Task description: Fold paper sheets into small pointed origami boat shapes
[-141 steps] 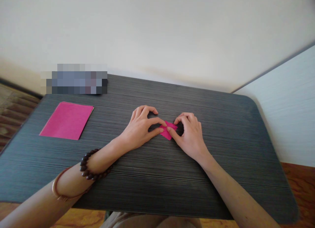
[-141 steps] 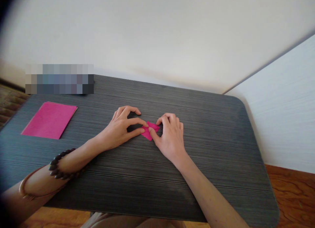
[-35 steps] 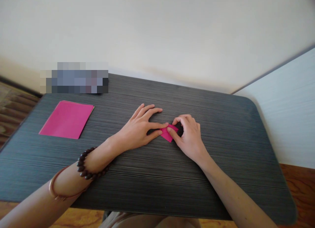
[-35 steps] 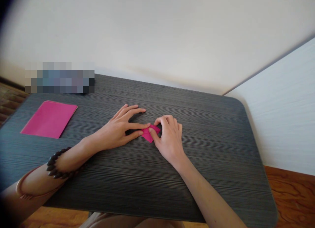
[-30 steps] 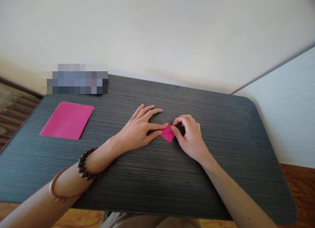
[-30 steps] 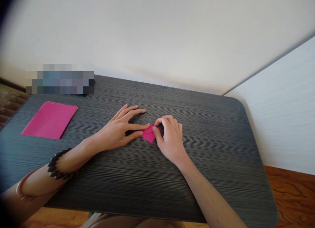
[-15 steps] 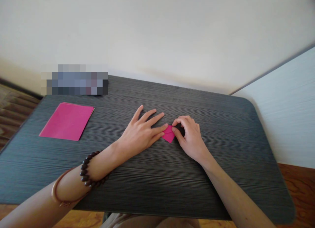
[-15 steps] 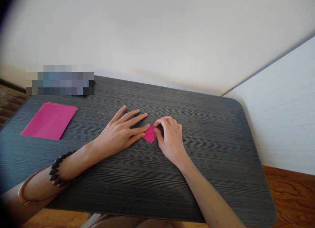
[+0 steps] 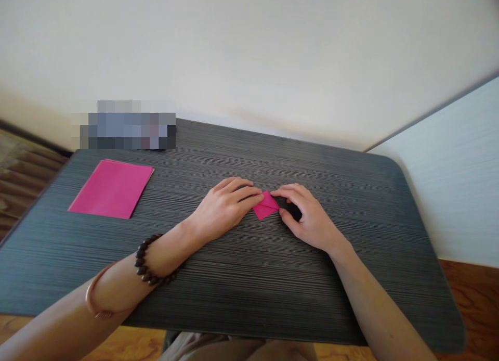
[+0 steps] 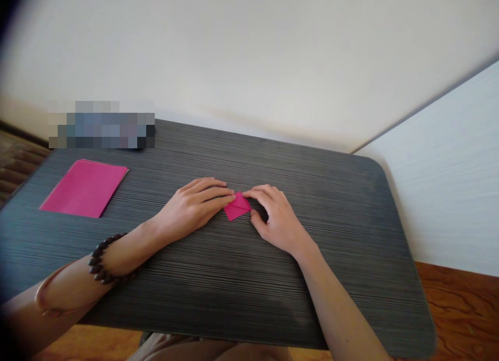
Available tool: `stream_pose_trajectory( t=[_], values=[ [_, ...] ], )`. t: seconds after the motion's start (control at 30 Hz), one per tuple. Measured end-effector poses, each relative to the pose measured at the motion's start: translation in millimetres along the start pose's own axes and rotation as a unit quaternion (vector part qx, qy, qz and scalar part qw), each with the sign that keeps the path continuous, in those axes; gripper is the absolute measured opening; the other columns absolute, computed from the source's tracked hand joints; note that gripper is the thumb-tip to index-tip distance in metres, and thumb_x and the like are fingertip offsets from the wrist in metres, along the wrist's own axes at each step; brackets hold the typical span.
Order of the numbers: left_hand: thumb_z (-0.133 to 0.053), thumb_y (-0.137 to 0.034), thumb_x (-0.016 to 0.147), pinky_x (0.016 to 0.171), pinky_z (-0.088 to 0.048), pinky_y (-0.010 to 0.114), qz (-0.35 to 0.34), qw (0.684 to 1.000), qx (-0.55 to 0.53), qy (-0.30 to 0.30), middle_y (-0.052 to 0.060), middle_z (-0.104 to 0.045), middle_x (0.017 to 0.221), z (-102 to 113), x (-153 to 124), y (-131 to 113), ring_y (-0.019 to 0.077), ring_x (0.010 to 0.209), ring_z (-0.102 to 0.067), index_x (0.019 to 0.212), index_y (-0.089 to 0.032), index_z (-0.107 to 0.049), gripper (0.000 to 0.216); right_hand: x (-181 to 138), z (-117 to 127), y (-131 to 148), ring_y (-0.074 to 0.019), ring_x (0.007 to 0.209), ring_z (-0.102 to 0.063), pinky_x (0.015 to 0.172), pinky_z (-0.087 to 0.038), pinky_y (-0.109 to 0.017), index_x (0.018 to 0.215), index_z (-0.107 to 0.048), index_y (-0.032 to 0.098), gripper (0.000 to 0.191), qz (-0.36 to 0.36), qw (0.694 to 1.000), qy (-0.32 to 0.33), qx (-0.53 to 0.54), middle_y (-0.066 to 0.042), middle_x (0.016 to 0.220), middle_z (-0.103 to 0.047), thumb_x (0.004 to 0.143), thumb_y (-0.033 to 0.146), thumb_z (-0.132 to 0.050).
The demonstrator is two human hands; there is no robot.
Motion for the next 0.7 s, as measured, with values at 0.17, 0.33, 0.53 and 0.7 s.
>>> stream_pose_trajectory(
  t=[0.17,0.33,0.53,0.7],
  values=[
    [-0.048,-0.022,0.092,0.093,-0.047,0.037,0.002,1.000,0.004,-0.009,0.005,-0.066,0.113,1.8,0.5,1.0,0.0213,0.108,-0.056,0.111,-0.020,-0.063,0.025,-0.9,-1.0,0.0,-0.0211,0.105,-0.053,0.093,-0.043,-0.042,0.118,-0.057,0.026,0.032,0.022,0.999,0.014,-0.029,-0.006,0.112,-0.057,0.088,0.022,-0.049],
    [-0.046,-0.018,0.092,0.089,-0.047,0.035,0.005,1.000,0.013,0.003,0.006,-0.067,0.111,2.8,1.4,0.5,0.0199,0.102,-0.058,0.112,-0.019,-0.062,0.026,-1.4,-0.7,0.7,-0.0234,0.107,-0.053,0.094,-0.043,-0.044,0.122,-0.056,0.027,0.039,0.035,0.999,0.023,-0.033,-0.007,0.114,-0.057,0.085,0.038,-0.058],
    [-0.043,-0.021,0.093,0.081,-0.048,0.033,0.036,0.998,-0.045,-0.029,0.006,-0.070,0.096,7.4,3.7,0.5,0.0181,0.091,-0.061,0.103,-0.017,-0.064,0.023,0.2,-6.6,1.2,-0.0190,0.095,-0.058,0.085,-0.046,-0.038,0.112,-0.063,0.027,0.027,0.048,0.998,-0.024,-0.027,-0.005,0.103,-0.064,0.089,0.037,-0.053],
    [-0.047,-0.031,0.093,0.086,-0.048,0.032,0.088,0.974,-0.205,-0.025,0.007,-0.068,0.100,7.3,2.1,4.3,0.0168,0.093,-0.061,0.112,-0.016,-0.058,0.027,0.8,-1.8,2.3,-0.0171,0.086,-0.059,0.078,-0.048,-0.035,0.099,-0.069,0.026,0.021,0.025,0.998,-0.064,0.014,-0.004,0.094,-0.066,0.090,0.032,-0.051]
  ],
)
Point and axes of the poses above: each hand's wrist, its own x-axis towards the middle knuckle, its own z-axis out of the back of the hand, y = z × x, the point moved 4 cm from there along x, towards the middle knuckle
